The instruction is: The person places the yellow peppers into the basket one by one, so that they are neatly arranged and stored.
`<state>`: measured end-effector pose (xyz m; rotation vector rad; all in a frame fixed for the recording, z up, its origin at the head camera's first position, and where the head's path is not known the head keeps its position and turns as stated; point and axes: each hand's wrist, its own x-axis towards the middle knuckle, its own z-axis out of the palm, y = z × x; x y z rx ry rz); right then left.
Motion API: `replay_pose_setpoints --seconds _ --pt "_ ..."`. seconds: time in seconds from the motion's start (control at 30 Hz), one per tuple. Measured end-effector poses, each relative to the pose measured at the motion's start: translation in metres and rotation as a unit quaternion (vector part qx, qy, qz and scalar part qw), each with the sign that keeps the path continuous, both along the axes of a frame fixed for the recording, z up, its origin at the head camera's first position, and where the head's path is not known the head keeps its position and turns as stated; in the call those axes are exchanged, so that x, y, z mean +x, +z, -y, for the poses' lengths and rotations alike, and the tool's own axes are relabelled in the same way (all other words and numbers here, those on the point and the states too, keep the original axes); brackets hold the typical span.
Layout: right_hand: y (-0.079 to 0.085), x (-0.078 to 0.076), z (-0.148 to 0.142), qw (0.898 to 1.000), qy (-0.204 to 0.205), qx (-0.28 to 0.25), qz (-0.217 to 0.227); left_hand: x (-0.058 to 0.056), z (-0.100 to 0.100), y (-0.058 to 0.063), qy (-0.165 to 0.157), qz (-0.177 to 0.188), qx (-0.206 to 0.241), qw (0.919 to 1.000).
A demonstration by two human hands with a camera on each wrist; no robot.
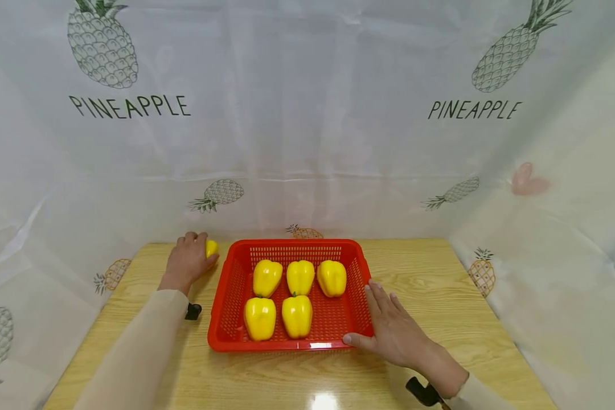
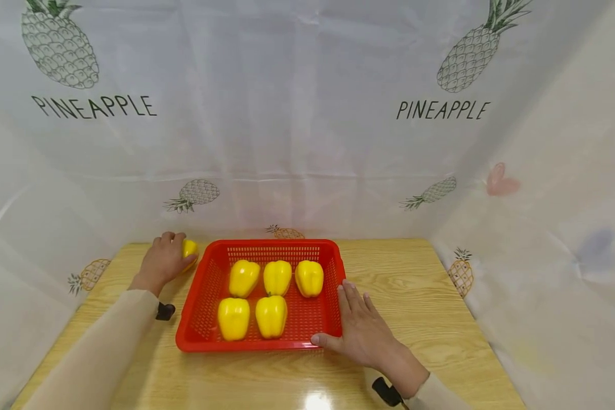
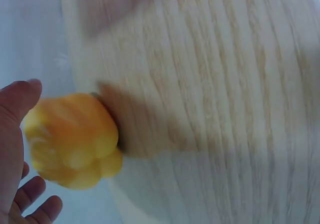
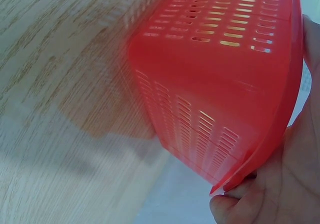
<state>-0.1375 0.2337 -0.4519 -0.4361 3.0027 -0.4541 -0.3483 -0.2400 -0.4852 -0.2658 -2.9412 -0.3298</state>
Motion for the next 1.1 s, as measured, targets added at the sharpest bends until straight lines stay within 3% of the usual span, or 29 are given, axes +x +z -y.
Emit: replay_pose_setpoints --seconds 0.3,0.67,0.97,1.1 --pt "0.000 0.002 0.002 1.000 0.002 0.002 0.001 0.010 0.003 -0.002 -0.005 0.019 -0.012 0.9997" --pt "0.000 0.001 0.001 1.000 0.003 0.008 -0.005 0.031 0.003 -0.007 0.004 -0.006 -0.037 0.9993" --pt "0.000 0.000 0.001 1.000 0.002 0.011 -0.003 0.056 0.011 -0.007 -0.034 -0.009 -0.016 0.9992" --pt "0.000 0.000 -0.001 1.000 0.002 0.009 -0.002 0.065 0.017 -0.005 -0.047 -0.003 -0.033 0.9983"
